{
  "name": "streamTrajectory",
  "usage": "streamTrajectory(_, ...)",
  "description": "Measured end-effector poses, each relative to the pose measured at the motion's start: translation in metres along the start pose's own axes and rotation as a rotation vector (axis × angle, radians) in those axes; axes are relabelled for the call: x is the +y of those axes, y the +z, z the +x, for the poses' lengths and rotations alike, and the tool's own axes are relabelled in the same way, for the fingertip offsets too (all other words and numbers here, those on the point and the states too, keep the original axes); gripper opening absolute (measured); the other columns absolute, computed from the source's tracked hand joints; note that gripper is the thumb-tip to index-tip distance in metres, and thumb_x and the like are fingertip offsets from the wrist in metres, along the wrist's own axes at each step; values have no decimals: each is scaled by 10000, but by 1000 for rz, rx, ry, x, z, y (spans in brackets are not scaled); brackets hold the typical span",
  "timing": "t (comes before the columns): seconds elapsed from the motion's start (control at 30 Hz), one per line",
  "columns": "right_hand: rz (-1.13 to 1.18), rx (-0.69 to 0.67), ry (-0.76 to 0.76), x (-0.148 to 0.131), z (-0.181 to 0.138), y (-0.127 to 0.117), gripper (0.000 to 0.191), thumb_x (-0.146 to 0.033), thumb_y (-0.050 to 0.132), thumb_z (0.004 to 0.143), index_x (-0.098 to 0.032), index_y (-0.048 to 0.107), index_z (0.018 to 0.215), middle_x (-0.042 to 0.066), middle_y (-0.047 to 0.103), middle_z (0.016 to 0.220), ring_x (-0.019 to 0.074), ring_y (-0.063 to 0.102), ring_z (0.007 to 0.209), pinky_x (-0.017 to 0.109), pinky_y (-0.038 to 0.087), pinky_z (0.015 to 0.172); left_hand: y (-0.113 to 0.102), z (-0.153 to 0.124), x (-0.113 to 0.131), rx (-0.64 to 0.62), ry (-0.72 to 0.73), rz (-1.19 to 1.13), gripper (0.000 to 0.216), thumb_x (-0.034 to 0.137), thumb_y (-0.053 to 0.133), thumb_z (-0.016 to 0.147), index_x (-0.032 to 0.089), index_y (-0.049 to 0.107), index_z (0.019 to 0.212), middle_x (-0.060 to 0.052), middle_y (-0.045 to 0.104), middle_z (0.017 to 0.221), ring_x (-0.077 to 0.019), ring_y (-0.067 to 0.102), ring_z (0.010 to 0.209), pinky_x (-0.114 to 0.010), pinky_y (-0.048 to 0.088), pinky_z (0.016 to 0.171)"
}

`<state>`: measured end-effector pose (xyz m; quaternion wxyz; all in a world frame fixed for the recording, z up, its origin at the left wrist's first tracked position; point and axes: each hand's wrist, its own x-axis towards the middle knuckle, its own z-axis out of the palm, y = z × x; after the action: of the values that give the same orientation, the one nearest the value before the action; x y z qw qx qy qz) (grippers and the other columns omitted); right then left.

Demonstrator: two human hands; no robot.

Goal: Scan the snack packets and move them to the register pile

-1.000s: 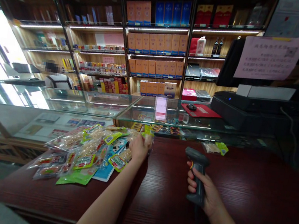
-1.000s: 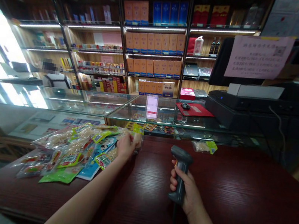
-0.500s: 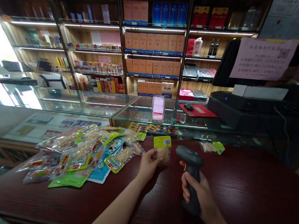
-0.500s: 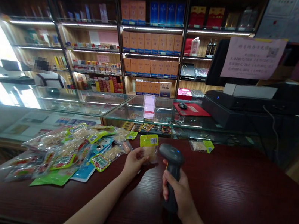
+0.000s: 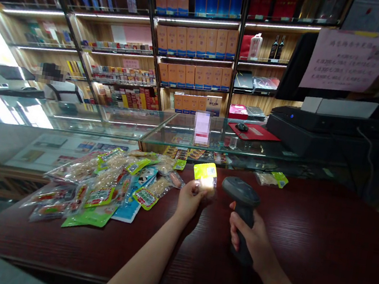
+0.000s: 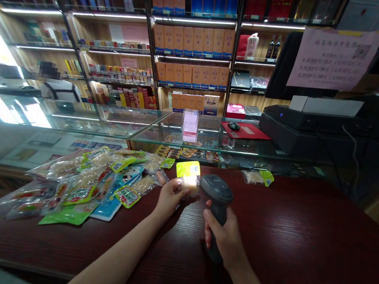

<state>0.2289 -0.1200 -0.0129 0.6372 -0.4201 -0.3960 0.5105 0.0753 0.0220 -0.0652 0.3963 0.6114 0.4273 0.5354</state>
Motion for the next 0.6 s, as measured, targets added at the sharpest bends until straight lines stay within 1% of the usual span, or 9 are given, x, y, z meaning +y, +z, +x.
streamTrajectory(0.17,20,-15,41,0,0,-1,408,-449,772,729,-198,567,978,-92,541,540,60,432,333,164,360,292,0,1,0,14,-21,-18,273,170,704,664,147,662,933,-49,714,848,-182,649,770,-291,513,728)
streamTrajectory(0.33,1,-24,51,-1,0,-2,504,-449,767,736,-175,574,1112,-86,550,548,60,443,342,165,376,303,0,1,-1,36,-17,-71,292,199,759,636,148,672,910,-46,711,822,-183,648,752,-289,516,713)
streamTrajectory(0.6,20,-14,24,-3,0,-4,477,-429,768,746,-183,583,1110,-82,556,571,62,449,358,169,380,313,0,1,-3,-15,-21,-123,282,194,730,656,145,661,925,-69,722,873,-202,672,784,-324,533,742)
